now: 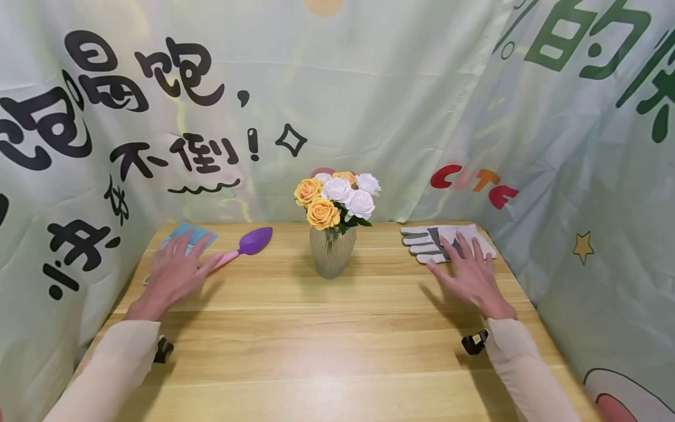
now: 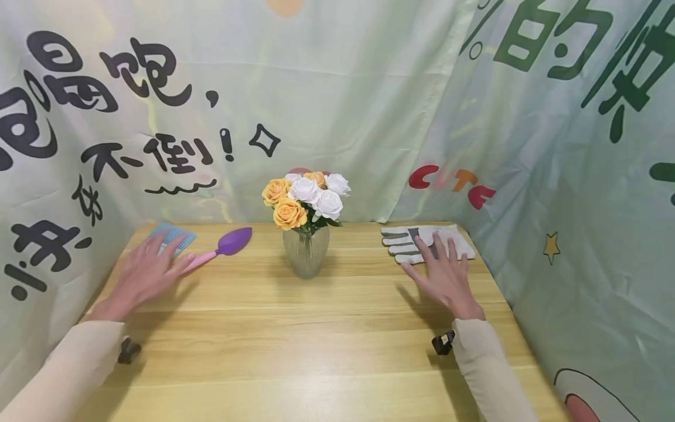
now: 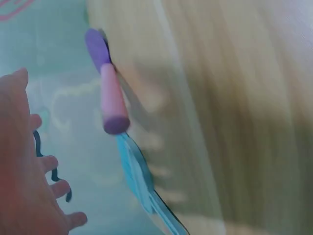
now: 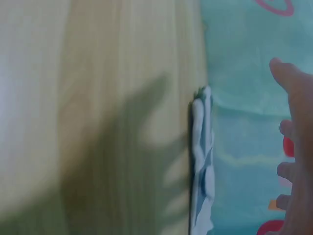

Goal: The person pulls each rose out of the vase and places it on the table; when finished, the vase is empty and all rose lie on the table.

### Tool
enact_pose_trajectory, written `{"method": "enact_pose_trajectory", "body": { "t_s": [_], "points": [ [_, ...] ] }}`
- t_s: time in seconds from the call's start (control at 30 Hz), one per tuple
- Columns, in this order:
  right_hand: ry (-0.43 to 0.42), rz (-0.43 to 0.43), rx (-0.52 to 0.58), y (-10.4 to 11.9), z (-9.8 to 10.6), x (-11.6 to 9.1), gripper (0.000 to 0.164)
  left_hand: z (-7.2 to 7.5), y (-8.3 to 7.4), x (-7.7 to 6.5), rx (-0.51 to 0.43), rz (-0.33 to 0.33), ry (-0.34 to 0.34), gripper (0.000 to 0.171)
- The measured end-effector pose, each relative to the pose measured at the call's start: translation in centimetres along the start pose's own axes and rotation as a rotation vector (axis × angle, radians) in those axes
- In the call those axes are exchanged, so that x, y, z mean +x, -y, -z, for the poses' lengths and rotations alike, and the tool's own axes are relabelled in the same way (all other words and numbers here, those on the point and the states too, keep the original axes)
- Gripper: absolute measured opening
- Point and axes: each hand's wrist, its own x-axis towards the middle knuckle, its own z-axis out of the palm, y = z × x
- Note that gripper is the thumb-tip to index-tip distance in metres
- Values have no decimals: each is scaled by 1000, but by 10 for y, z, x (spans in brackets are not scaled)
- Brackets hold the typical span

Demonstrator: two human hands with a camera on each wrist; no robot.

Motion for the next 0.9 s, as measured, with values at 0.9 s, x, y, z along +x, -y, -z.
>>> {"method": "enact_pose_trajectory", "body": {
  "t_s": [0.9],
  "points": [
    [7, 203, 286, 123, -27, 55, 95, 14, -132, 52, -316, -314, -203, 57]
  ]
}}
